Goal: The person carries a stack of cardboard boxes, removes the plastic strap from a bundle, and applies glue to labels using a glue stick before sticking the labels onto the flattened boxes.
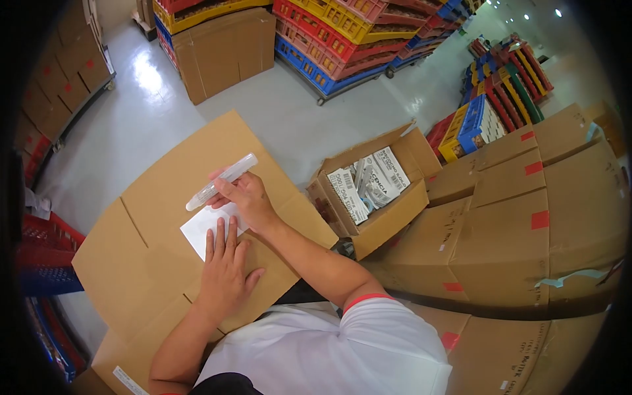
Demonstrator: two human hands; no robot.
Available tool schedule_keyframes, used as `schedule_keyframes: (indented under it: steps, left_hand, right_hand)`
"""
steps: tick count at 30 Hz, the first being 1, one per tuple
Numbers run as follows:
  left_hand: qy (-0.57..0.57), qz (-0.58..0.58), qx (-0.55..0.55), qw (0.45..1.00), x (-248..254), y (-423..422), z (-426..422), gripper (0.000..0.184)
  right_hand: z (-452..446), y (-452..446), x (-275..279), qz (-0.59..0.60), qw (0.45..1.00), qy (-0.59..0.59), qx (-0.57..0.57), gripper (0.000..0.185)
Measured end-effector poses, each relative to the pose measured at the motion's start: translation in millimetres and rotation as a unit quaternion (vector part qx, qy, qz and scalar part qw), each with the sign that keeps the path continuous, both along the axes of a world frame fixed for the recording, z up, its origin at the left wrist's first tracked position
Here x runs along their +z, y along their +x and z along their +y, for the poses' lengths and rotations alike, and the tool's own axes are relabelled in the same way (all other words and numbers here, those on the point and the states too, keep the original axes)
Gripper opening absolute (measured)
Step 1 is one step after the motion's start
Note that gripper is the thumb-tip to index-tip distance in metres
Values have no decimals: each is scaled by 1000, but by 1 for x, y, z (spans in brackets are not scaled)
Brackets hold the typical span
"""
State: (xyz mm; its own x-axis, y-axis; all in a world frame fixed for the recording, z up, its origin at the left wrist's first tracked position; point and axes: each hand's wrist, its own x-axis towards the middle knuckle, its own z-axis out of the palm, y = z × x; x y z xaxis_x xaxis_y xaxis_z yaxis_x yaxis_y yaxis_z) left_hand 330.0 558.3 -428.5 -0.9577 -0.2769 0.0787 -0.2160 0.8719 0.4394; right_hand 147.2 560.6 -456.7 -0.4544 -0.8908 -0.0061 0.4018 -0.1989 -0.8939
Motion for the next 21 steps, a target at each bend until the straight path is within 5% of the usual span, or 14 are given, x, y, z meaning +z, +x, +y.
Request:
schedule_keyframes:
  steps: [21]
  left_hand:
    - [-29,3,-5,1000,0,1,1,66]
  right_hand:
    - [0,-1,-2,8,1000,2,1,34]
